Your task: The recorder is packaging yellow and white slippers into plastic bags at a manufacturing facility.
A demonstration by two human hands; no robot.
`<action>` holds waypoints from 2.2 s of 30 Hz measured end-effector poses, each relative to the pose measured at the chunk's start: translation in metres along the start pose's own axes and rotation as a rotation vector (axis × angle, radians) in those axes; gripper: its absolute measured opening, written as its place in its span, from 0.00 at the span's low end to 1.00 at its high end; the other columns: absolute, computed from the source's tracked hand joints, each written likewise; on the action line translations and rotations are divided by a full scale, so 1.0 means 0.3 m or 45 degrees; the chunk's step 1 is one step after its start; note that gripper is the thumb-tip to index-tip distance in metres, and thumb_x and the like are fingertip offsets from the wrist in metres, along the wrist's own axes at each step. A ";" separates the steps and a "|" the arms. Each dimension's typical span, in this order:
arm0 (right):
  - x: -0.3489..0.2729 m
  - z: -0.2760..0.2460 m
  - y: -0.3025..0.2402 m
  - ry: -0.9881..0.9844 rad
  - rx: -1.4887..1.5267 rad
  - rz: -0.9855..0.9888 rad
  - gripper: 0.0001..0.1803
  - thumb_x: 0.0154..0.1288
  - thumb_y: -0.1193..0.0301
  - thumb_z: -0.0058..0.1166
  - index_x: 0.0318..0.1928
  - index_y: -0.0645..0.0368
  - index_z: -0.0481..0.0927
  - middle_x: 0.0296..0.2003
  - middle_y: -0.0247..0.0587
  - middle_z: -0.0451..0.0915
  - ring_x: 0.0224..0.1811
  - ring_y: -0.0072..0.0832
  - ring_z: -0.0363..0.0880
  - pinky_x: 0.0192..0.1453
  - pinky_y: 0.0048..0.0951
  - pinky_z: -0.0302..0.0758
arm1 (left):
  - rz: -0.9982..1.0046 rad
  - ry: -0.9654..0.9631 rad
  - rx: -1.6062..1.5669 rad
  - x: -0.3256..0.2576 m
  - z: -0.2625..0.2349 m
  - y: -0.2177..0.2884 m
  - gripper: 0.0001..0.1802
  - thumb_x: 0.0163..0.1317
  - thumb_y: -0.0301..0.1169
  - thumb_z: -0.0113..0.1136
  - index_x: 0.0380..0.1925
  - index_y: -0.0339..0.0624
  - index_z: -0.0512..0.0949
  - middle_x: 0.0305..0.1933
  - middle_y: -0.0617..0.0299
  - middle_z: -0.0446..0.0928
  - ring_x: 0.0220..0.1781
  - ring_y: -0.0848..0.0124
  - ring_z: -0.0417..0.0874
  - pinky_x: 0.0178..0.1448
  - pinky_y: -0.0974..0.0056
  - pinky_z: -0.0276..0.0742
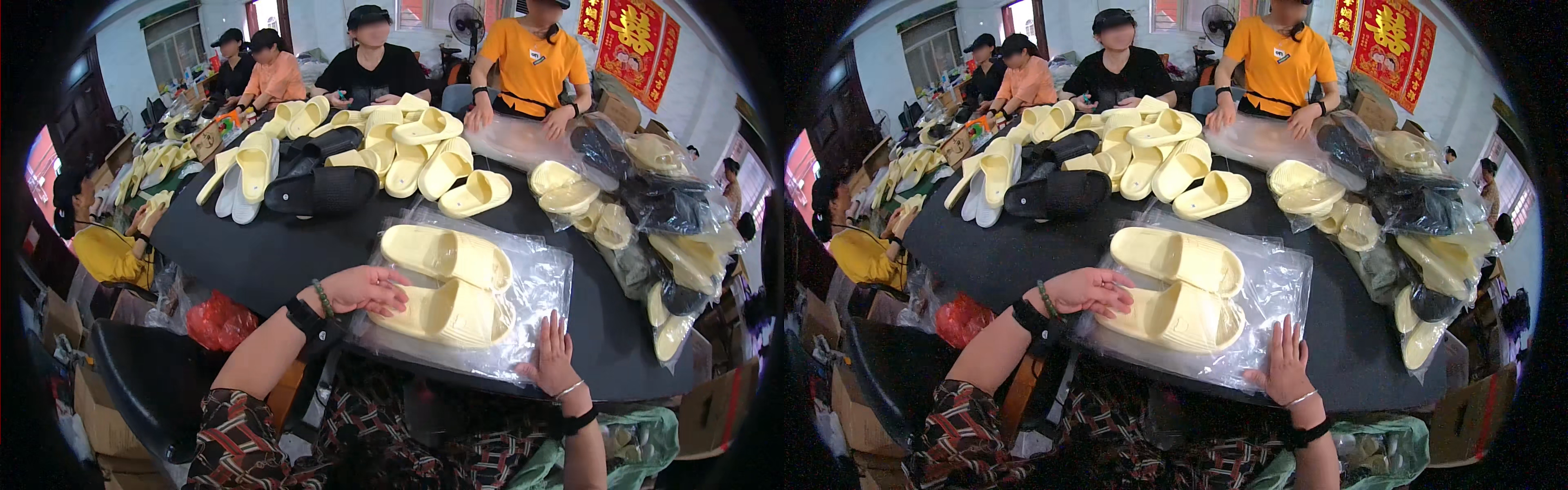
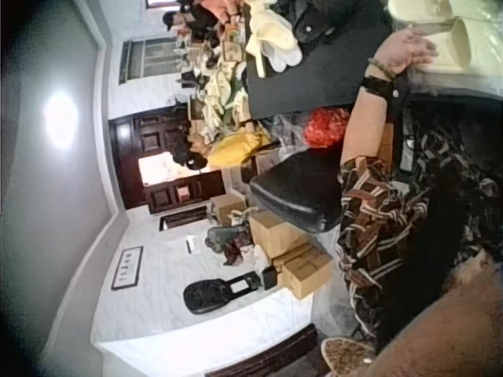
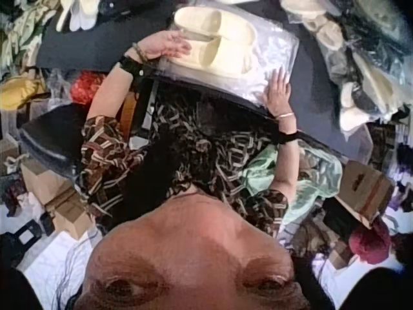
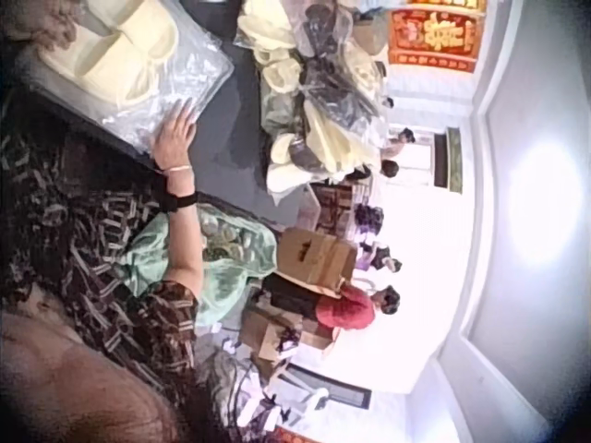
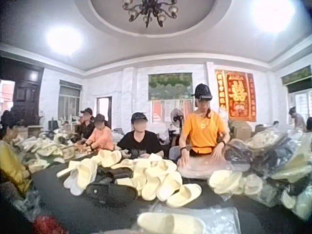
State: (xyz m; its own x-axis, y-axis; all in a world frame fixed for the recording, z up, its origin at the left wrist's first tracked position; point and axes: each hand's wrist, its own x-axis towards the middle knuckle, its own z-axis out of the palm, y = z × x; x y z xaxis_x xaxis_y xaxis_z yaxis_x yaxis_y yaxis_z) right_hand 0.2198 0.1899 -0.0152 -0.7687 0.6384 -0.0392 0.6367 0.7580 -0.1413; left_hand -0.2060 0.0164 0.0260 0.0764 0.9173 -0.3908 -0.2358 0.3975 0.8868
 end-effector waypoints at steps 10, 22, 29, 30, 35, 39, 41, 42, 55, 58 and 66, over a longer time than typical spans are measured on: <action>-0.010 -0.115 0.044 0.115 0.061 -0.091 0.63 0.58 0.30 0.49 0.77 0.64 0.42 0.77 0.64 0.38 0.80 0.60 0.35 0.78 0.58 0.43 | 0.064 0.069 0.309 -0.016 0.019 0.010 0.27 0.68 0.26 0.59 0.67 0.38 0.69 0.54 0.57 0.81 0.53 0.69 0.85 0.48 0.68 0.85; -0.197 -0.253 -0.127 0.288 0.166 -0.306 0.30 0.50 0.63 0.70 0.55 0.55 0.76 0.54 0.44 0.73 0.60 0.44 0.70 0.63 0.45 0.66 | 0.093 0.241 0.325 -0.022 0.048 0.003 0.25 0.67 0.26 0.61 0.64 0.33 0.72 0.50 0.56 0.82 0.47 0.70 0.86 0.44 0.71 0.84; -0.144 -0.237 -0.058 0.228 0.367 -0.493 0.12 0.62 0.71 0.61 0.46 0.60 0.80 0.38 0.43 0.81 0.42 0.38 0.81 0.48 0.35 0.76 | 0.216 0.349 0.361 -0.069 0.062 0.013 0.24 0.72 0.29 0.54 0.65 0.33 0.68 0.46 0.54 0.83 0.42 0.70 0.87 0.42 0.70 0.83; -0.118 -0.274 -0.031 0.101 0.558 -0.474 0.13 0.63 0.70 0.62 0.46 0.61 0.80 0.37 0.44 0.82 0.39 0.38 0.83 0.46 0.35 0.78 | 0.245 0.472 0.254 -0.088 0.090 0.021 0.24 0.73 0.30 0.52 0.66 0.35 0.65 0.45 0.54 0.83 0.40 0.70 0.87 0.40 0.70 0.82; 0.146 -0.391 0.109 0.314 0.623 0.124 0.18 0.62 0.67 0.65 0.49 0.63 0.80 0.41 0.50 0.84 0.40 0.39 0.86 0.48 0.35 0.81 | 0.342 0.628 0.270 -0.092 0.189 -0.037 0.33 0.74 0.32 0.49 0.74 0.40 0.50 0.40 0.53 0.83 0.34 0.70 0.86 0.36 0.70 0.79; 0.378 -0.235 0.247 0.400 0.203 -0.228 0.32 0.59 0.62 0.67 0.62 0.57 0.72 0.67 0.50 0.68 0.68 0.46 0.68 0.68 0.46 0.69 | 0.510 0.694 0.452 -0.051 0.224 -0.123 0.49 0.60 0.17 0.60 0.77 0.44 0.44 0.32 0.60 0.78 0.30 0.78 0.80 0.35 0.71 0.78; 0.425 -0.190 0.196 0.111 -0.015 -0.173 0.42 0.63 0.47 0.60 0.71 0.52 0.63 0.75 0.45 0.57 0.77 0.50 0.52 0.74 0.57 0.57 | 0.484 0.719 0.433 -0.068 0.233 -0.097 0.49 0.60 0.16 0.60 0.77 0.46 0.44 0.32 0.61 0.78 0.29 0.79 0.78 0.33 0.72 0.77; 0.441 -0.170 0.180 0.108 -0.011 -0.181 0.42 0.63 0.47 0.60 0.71 0.52 0.63 0.75 0.45 0.57 0.77 0.50 0.52 0.74 0.57 0.57 | 0.457 0.731 0.415 -0.076 0.235 -0.083 0.50 0.60 0.15 0.59 0.77 0.48 0.44 0.31 0.62 0.77 0.28 0.80 0.77 0.32 0.73 0.76; 0.525 -0.172 0.208 0.101 0.181 0.077 0.42 0.64 0.42 0.54 0.73 0.46 0.63 0.71 0.52 0.62 0.75 0.51 0.55 0.73 0.61 0.56 | 1.125 0.952 1.811 -0.123 0.516 -0.015 0.40 0.49 0.33 0.74 0.65 0.46 0.70 0.66 0.46 0.70 0.70 0.45 0.67 0.74 0.41 0.54; 0.580 -0.168 0.306 0.130 0.182 0.063 0.30 0.60 0.55 0.62 0.61 0.54 0.76 0.59 0.52 0.76 0.61 0.50 0.74 0.64 0.45 0.71 | 1.267 0.366 1.818 -0.019 0.691 -0.068 0.38 0.47 0.39 0.75 0.61 0.44 0.74 0.70 0.51 0.68 0.73 0.50 0.65 0.74 0.35 0.53; 0.625 -0.177 0.266 0.012 0.183 -0.083 0.15 0.53 0.67 0.67 0.41 0.59 0.84 0.34 0.49 0.84 0.38 0.45 0.83 0.47 0.39 0.79 | 1.365 0.313 1.981 0.208 0.775 -0.165 0.24 0.61 0.33 0.57 0.59 0.43 0.77 0.64 0.54 0.76 0.71 0.51 0.70 0.73 0.38 0.60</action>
State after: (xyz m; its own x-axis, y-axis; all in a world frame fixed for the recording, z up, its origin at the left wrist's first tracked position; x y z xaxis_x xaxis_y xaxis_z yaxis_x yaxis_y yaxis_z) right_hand 0.1297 0.3773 0.0188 -0.8072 0.5900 -0.0165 0.5697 0.7715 -0.2831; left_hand 0.0356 0.0596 0.0151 0.3574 0.7902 0.4979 0.8830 -0.4596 0.0956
